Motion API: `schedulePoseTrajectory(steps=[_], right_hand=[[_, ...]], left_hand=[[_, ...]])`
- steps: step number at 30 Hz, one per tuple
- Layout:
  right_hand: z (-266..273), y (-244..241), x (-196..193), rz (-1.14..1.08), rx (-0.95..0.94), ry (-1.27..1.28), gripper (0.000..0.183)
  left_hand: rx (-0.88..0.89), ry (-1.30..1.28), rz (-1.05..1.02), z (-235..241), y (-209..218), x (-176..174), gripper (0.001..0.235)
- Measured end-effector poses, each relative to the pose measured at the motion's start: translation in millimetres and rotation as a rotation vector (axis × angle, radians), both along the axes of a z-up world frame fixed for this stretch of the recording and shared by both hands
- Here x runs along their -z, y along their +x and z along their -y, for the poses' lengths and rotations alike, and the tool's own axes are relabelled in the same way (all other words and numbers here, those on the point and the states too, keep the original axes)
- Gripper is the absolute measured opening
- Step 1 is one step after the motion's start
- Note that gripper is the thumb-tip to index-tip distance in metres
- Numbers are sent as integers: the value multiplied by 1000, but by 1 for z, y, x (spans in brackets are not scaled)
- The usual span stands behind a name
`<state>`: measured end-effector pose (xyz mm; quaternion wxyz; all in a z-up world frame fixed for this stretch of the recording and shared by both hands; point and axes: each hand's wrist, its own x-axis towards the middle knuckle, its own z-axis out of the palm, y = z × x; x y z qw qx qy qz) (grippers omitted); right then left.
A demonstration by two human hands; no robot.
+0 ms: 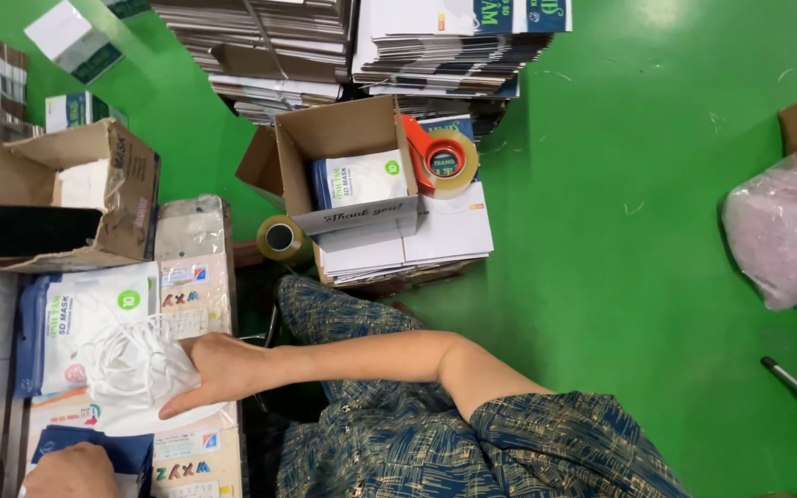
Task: The recorder is packaging face masks into small pouches and then placing those pouches into cardboard boxes, finishing by sealing the boxes with a tape dispenser.
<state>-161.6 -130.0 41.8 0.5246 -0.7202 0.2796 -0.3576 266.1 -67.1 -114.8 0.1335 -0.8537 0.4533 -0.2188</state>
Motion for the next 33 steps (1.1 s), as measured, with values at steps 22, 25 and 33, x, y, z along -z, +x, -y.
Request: schedulePoseTrajectory(steps=[22, 25, 33], right_hand=[[-10, 87, -10, -72, -44, -79, 53], [-13, 77, -86, -110, -77, -533, 47], [20, 75, -40, -690, -577, -723, 17]], left_hand=[[242, -869, -520, -76, -195, -194, 32], [380, -1008, -757, -70, -214, -209, 52], [342, -797, -1333, -74, -230, -239, 48]])
